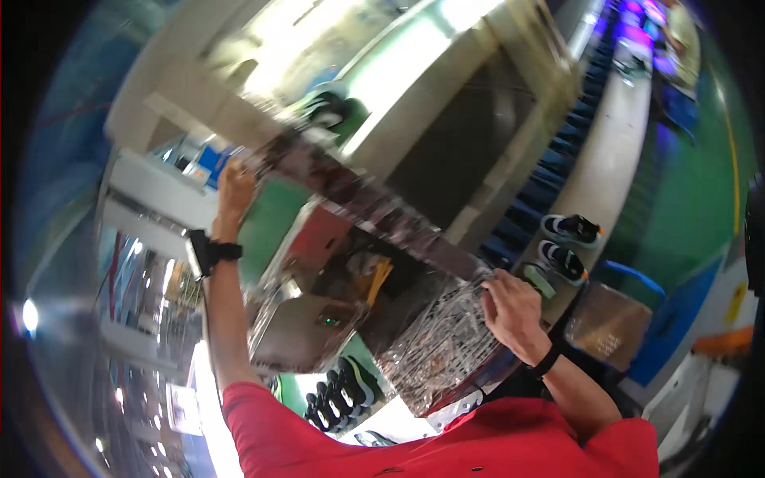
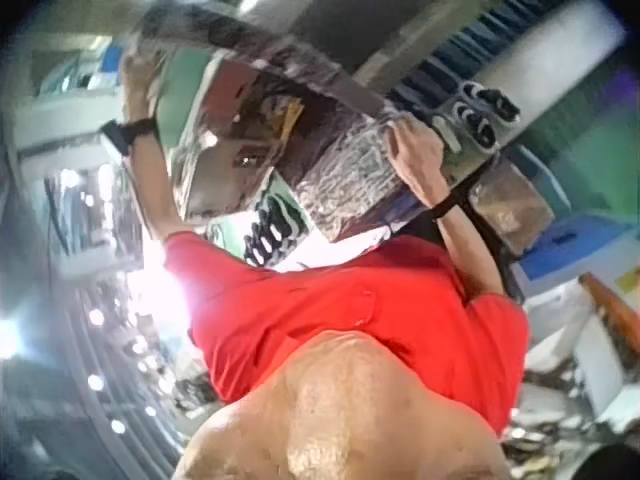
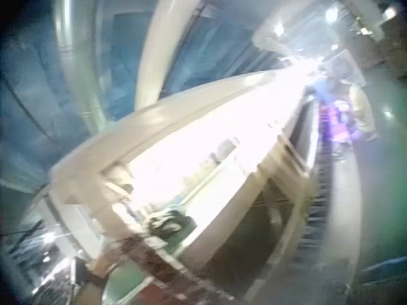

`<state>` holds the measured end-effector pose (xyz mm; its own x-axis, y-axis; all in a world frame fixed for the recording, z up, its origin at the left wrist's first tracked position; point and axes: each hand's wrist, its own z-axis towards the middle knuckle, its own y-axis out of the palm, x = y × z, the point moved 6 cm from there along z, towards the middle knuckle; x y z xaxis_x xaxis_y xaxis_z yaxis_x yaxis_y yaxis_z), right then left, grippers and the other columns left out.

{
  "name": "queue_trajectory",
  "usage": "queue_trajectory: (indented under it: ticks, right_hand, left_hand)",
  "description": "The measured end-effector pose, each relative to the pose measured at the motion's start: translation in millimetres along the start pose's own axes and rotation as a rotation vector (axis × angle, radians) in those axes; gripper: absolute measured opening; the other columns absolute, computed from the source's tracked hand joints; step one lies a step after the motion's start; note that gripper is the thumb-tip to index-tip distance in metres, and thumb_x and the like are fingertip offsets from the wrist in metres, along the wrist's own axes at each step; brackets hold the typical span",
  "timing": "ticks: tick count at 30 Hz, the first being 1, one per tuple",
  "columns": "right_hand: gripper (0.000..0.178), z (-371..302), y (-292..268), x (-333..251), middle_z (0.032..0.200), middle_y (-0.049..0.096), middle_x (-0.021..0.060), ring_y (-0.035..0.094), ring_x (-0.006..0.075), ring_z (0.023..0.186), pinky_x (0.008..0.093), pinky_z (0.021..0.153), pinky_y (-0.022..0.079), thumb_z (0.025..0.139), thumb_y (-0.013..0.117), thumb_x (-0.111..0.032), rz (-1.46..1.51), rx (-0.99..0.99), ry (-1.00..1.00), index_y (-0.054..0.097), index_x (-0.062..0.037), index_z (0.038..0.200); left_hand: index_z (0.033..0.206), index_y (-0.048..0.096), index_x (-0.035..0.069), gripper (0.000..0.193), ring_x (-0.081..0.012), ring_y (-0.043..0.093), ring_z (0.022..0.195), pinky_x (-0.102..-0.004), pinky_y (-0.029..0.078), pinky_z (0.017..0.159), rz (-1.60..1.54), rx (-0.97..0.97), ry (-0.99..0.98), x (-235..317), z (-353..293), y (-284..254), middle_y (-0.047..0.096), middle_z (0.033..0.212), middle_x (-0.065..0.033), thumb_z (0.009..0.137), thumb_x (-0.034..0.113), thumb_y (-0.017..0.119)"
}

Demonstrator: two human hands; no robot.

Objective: Operator places shoe uppers into a lasting or molding machine and retrieves finished components from a conveyor belt.

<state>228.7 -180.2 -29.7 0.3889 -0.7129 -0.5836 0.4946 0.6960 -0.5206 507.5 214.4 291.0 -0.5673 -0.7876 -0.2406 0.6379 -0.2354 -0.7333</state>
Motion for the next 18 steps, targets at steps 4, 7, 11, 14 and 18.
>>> queue_trajectory:
  ticks: [4,7,11,14,18]
  right_hand:
    - [0.020,2,-3,8,0.105,0.062,0.0150,0.064,0.0284,0.087,0.0386,0.076,0.051,0.078,0.068,-0.014,0.012,-0.052,0.084,0.062,-0.0044,0.095]
    - [0.021,2,-3,12,0.105,0.063,0.0143,0.064,0.0274,0.089,0.0372,0.076,0.051,0.078,0.069,-0.013,-0.032,-0.025,0.096,0.062,-0.0044,0.096]
    - [0.022,4,-2,15,0.107,0.064,0.0146,0.065,0.0272,0.091,0.0365,0.077,0.052,0.076,0.070,-0.012,-0.006,-0.034,0.097,0.063,-0.0041,0.096]
    - [0.022,7,1,11,0.110,0.065,0.0151,0.066,0.0284,0.093,0.0370,0.080,0.053,0.075,0.070,-0.010,-0.014,-0.050,0.116,0.063,-0.0036,0.095]
    - [0.024,9,-2,10,0.111,0.065,0.0149,0.066,0.0298,0.095,0.0377,0.081,0.053,0.074,0.071,-0.009,0.021,-0.079,0.140,0.063,-0.0043,0.096]
  left_hand:
    - [0.095,0.064,-0.003,0.044,-0.0299,0.062,0.072,-0.0417,0.048,0.066,0.003,-0.185,-0.114,-45,36,68,0.066,0.082,-0.0169,0.095,0.041,0.059]
    - [0.093,0.064,-0.003,0.044,-0.0285,0.061,0.070,-0.0412,0.047,0.065,0.058,-0.294,-0.186,-69,68,118,0.065,0.080,-0.0157,0.095,0.042,0.059]
    - [0.091,0.063,-0.002,0.045,-0.0266,0.059,0.068,-0.0406,0.046,0.063,0.150,-0.392,-0.243,-96,89,158,0.064,0.077,-0.0141,0.094,0.042,0.060]
    - [0.089,0.063,-0.002,0.045,-0.0252,0.058,0.067,-0.0402,0.045,0.062,0.178,-0.443,-0.285,-111,91,180,0.063,0.076,-0.0129,0.094,0.042,0.060]
    - [0.087,0.063,-0.002,0.045,-0.0233,0.056,0.065,-0.0396,0.044,0.060,0.207,-0.485,-0.329,-121,92,175,0.062,0.073,-0.0112,0.094,0.042,0.060]
